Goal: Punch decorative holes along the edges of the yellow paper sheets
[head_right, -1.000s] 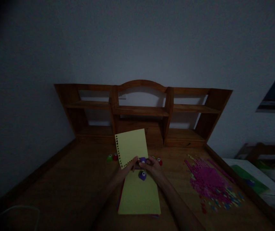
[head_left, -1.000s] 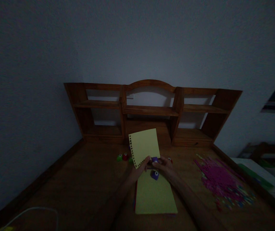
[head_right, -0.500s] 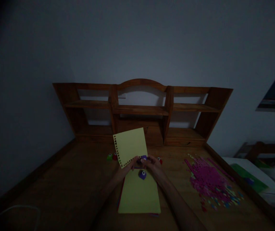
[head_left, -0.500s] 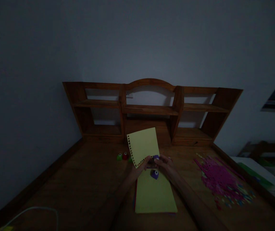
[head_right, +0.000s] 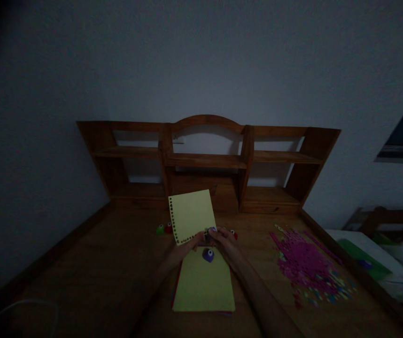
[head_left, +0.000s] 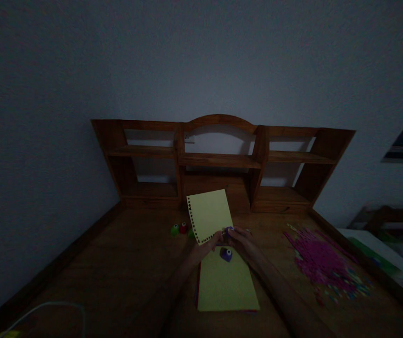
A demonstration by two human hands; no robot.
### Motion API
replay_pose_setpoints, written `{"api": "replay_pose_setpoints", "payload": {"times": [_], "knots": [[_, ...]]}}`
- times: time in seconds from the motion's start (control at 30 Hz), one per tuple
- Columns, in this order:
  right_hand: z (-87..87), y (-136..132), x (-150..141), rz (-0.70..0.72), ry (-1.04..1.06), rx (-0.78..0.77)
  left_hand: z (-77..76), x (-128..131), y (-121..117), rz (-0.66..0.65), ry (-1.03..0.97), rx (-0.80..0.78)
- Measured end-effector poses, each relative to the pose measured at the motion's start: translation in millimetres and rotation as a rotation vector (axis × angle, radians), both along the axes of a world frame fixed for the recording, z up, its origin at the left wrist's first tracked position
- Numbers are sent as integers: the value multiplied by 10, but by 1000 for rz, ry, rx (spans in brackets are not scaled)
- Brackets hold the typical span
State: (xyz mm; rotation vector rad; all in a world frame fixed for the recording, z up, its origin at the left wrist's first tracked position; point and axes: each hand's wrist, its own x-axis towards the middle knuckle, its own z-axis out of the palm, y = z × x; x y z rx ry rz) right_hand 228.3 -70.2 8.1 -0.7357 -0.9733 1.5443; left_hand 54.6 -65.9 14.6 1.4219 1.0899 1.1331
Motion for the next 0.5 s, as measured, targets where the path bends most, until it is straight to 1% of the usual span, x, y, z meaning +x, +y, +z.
{"api": "replay_pose_setpoints", "payload": {"times": [0.17, 0.27, 0.37, 0.5], "knots": [[21, -19, -30, 11, 21, -24, 1, -4, 5, -21, 31, 9], [67, -43, -46, 23, 23, -18, -15, -10, 3, -36, 34, -5], [111, -66, -53, 21, 24, -14, -35, -13, -2, -23, 14, -31], [93, -52, -44, 5, 22, -41, -68, -10, 16, -23, 31, -27]]}}
